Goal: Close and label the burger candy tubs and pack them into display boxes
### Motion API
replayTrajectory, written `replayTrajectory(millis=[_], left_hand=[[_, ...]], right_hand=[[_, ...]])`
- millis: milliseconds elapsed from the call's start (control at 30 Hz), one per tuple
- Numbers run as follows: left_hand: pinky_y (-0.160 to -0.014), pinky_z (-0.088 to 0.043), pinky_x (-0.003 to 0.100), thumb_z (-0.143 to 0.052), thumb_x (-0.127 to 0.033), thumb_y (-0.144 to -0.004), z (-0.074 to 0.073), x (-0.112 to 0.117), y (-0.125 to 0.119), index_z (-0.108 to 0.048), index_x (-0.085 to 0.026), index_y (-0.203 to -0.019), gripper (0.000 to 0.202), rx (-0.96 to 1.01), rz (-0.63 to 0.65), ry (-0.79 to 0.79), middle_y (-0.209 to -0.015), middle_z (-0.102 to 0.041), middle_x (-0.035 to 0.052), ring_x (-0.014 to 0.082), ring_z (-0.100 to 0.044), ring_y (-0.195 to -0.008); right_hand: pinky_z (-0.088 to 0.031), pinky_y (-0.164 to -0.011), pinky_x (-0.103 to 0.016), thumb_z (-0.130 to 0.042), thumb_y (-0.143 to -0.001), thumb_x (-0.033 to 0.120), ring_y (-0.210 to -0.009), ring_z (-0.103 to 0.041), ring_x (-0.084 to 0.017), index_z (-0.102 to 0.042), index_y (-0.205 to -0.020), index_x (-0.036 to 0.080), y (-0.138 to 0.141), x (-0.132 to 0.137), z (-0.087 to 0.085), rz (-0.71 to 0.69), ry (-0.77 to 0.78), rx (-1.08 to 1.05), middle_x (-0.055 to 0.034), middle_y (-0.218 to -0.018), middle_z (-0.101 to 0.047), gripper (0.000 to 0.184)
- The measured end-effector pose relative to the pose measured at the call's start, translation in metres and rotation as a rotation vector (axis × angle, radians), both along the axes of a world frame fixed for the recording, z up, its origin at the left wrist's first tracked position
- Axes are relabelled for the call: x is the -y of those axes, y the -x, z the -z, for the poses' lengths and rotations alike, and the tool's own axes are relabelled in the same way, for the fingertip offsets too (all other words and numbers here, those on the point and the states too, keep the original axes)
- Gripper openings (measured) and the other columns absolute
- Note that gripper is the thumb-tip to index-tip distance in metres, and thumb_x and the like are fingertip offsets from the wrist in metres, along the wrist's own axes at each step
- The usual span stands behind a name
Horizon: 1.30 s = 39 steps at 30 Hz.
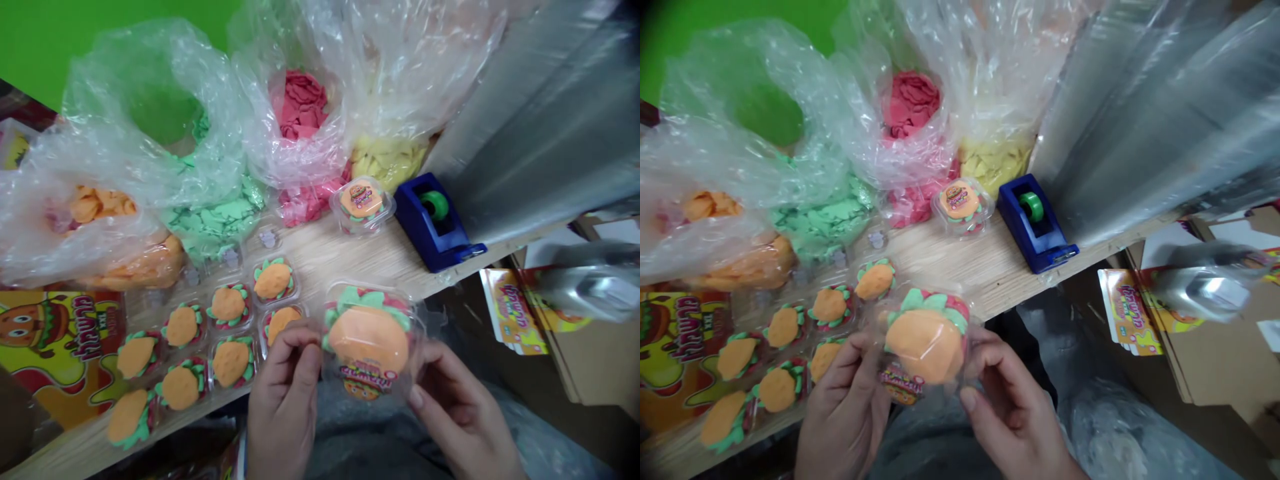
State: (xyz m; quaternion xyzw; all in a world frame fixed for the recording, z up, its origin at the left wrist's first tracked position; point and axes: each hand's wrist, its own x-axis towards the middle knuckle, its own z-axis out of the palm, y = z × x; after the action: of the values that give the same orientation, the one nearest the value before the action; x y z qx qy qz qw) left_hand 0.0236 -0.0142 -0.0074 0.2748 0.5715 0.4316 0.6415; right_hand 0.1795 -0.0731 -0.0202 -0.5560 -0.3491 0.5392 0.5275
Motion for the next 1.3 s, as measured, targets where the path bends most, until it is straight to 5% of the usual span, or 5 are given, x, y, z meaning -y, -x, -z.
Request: replayTrajectory(millis=[233, 433, 700, 967, 1300], left_hand=[[-0.068, -0.044, 0.013, -0.07, -0.032, -0.073, 0.002, 0.001, 0.001, -0.062, -0.02, -0.08, 0.016, 0.038, 0.033, 0.012, -0.075, -0.058, -0.002, 0.0078, -0.052, -0.072], [-0.065, -0.045, 0.014, -0.069, -0.032, -0.073, 0.001, -0.001, 0.002, -0.06, -0.02, -0.082, 0.017, 0.005, 0.068, 0.039, -0.075, -0.058, -0.0016, 0.0085, -0.053, -0.07], [-0.072, -0.045, 0.018, -0.069, -0.03, -0.073, -0.003, 0.007, 0.002, -0.062, -0.02, -0.082, 0.015, -0.059, 0.081, -0.034, -0.08, -0.061, 0.0002, 0.0117, -0.056, -0.078], [-0.065, -0.046, 0.014, -0.074, -0.029, -0.068, -0.016, 0.014, -0.01, -0.068, -0.029, -0.086, 0.019, -0.009, -0.031, -0.092, -0.076, -0.064, -0.0022, 0.0095, -0.057, -0.07], [-0.067, -0.045, 0.019, -0.081, -0.03, -0.057, -0.023, 0.007, -0.012, -0.066, -0.023, -0.072, 0.022, 0.028, -0.052, -0.138, -0.073, -0.056, -0.0007, 0.0123, -0.052, -0.071]], right_hand=[[-0.048, -0.08, -0.021, -0.057, -0.082, 0.019, -0.096, -0.058, -0.014, -0.055, -0.079, 0.023, 0.002, -0.005, -0.005, 0.029, 0.008, -0.083, -0.0033, -0.107, -0.06, 0.006], [-0.05, -0.074, -0.022, -0.056, -0.081, 0.016, -0.095, -0.058, -0.016, -0.053, -0.08, 0.022, 0.002, -0.005, -0.007, 0.016, 0.002, -0.085, -0.0068, -0.114, -0.059, 0.007], [-0.045, -0.057, -0.017, -0.058, -0.081, 0.024, -0.064, -0.051, -0.012, -0.055, -0.075, 0.023, -0.005, 0.001, -0.001, 0.037, 0.073, -0.041, 0.0014, -0.069, -0.053, 0.007], [-0.046, -0.055, -0.02, -0.061, -0.079, 0.03, -0.061, -0.053, -0.012, -0.058, -0.078, 0.026, -0.006, 0.012, 0.009, 0.043, 0.127, -0.254, 0.0011, -0.071, -0.058, 0.005], [-0.042, -0.046, -0.02, -0.064, -0.075, 0.03, -0.05, -0.048, -0.013, -0.058, -0.075, 0.026, -0.004, 0.018, 0.014, 0.065, 0.141, -0.167, 0.0017, -0.06, -0.053, 0.007]])
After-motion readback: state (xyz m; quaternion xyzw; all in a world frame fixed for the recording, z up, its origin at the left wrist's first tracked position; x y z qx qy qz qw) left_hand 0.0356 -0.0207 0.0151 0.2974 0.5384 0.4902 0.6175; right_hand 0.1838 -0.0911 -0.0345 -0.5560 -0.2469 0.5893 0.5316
